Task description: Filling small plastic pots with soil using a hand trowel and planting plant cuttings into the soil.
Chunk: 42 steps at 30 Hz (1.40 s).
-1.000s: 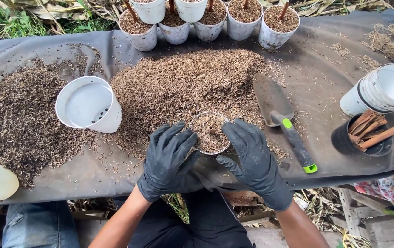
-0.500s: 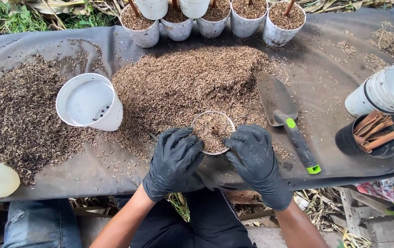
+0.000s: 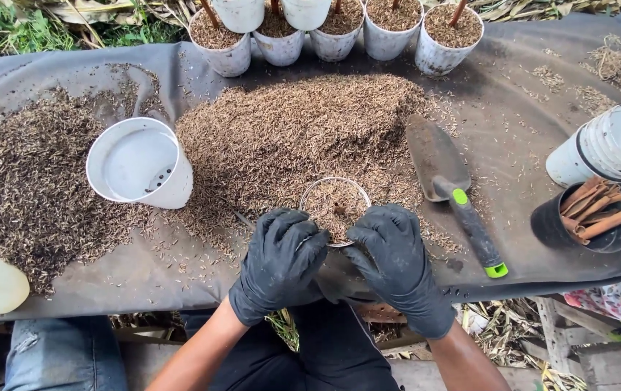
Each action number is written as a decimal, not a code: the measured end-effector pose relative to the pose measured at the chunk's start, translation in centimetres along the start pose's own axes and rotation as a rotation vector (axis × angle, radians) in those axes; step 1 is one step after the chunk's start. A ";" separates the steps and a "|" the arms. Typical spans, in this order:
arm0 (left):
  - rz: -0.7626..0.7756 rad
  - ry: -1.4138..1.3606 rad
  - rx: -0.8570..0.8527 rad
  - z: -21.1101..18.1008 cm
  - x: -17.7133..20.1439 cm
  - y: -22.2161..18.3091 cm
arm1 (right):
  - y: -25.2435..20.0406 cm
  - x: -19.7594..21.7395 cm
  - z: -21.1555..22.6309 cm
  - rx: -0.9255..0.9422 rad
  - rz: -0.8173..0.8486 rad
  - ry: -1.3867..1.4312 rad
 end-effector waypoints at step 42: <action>0.469 0.176 0.169 -1.0 0.0 -0.3 | 0.2 -0.1 -0.8 0.026 0.170 -0.049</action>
Point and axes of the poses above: each hand's wrist, its own y-axis towards the middle knuckle, its own x-axis out of the back of the hand, z = x × y, the point moved 1 cm from there along y, towards the middle knuckle, and after that the axes turned 7 degrees about -y, right-handed, at the moved point
